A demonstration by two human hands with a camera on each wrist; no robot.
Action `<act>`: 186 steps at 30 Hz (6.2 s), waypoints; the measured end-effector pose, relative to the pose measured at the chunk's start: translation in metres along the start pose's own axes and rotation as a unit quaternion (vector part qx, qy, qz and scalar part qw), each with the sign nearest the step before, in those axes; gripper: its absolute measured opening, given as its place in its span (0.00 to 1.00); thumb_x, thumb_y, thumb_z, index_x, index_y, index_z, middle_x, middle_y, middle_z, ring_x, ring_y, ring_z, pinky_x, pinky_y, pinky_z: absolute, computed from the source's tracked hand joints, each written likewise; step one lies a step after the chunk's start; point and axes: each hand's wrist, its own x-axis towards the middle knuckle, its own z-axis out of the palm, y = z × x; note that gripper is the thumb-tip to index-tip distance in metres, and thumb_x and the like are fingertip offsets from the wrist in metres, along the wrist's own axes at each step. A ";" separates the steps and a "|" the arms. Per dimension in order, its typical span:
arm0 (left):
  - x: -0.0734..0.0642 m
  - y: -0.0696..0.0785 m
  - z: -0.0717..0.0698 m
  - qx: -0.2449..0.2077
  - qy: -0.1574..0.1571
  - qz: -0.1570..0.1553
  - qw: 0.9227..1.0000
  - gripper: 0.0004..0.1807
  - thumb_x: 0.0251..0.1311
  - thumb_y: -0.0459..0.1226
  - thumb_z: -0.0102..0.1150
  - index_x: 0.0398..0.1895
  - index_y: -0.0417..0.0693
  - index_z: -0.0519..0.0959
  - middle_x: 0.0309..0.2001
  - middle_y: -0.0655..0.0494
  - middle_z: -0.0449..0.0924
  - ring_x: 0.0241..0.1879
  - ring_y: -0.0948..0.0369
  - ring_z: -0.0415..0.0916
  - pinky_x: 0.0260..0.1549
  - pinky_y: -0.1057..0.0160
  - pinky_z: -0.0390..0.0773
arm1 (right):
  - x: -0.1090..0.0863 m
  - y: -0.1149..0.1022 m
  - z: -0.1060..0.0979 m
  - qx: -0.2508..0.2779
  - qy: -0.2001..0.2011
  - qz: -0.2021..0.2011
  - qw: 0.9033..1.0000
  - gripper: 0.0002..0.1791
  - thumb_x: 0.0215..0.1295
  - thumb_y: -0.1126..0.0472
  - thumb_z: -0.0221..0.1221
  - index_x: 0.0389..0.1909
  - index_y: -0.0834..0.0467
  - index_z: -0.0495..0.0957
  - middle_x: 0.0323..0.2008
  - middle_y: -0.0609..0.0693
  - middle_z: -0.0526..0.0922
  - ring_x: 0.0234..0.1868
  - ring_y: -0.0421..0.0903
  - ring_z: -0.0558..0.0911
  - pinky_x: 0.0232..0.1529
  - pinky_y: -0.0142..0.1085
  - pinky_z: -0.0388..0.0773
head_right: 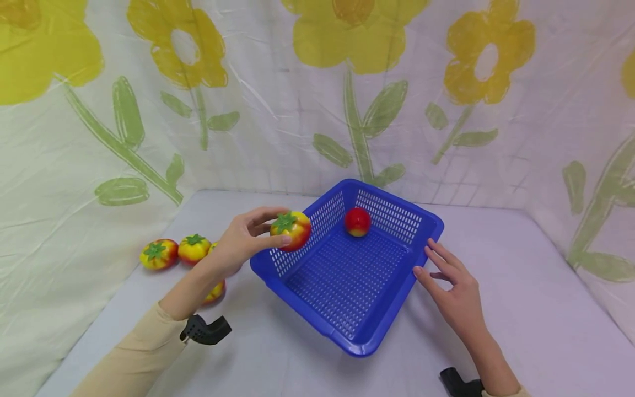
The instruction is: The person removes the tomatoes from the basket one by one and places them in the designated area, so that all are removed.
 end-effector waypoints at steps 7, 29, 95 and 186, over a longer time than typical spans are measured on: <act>-0.015 -0.002 -0.010 0.003 0.028 -0.030 0.999 0.30 0.55 0.50 0.72 0.62 0.65 0.75 0.62 0.64 0.71 0.61 0.56 0.69 0.55 0.49 0.74 | 0.001 0.001 0.001 -0.004 -0.001 0.003 1.000 0.31 0.62 0.65 0.67 0.67 0.52 0.73 0.68 0.46 0.69 0.65 0.29 0.65 0.46 0.16 0.69; -0.081 -0.023 -0.080 0.008 0.173 -0.076 0.982 0.33 0.60 0.47 0.68 0.68 0.54 0.70 0.67 0.53 0.66 0.67 0.53 0.63 0.56 0.64 0.72 | 0.001 0.001 0.000 0.001 -0.001 0.001 1.000 0.31 0.62 0.66 0.67 0.67 0.53 0.73 0.68 0.48 0.69 0.64 0.29 0.66 0.45 0.16 0.70; -0.135 -0.099 -0.165 0.139 0.119 -0.194 0.964 0.40 0.60 0.52 0.67 0.71 0.44 0.65 0.70 0.36 0.57 0.66 0.35 0.58 0.60 0.36 0.62 | 0.002 -0.002 -0.001 0.005 -0.003 0.004 1.000 0.31 0.62 0.66 0.67 0.67 0.54 0.72 0.68 0.48 0.69 0.65 0.30 0.66 0.46 0.16 0.69; -0.057 0.002 -0.071 0.129 0.046 0.112 0.984 0.24 0.59 0.35 0.70 0.59 0.47 0.77 0.56 0.59 0.76 0.59 0.61 0.71 0.59 0.62 0.70 | 0.002 0.002 -0.001 0.005 0.002 -0.006 1.000 0.32 0.61 0.67 0.67 0.67 0.55 0.73 0.68 0.49 0.69 0.64 0.30 0.66 0.45 0.16 0.70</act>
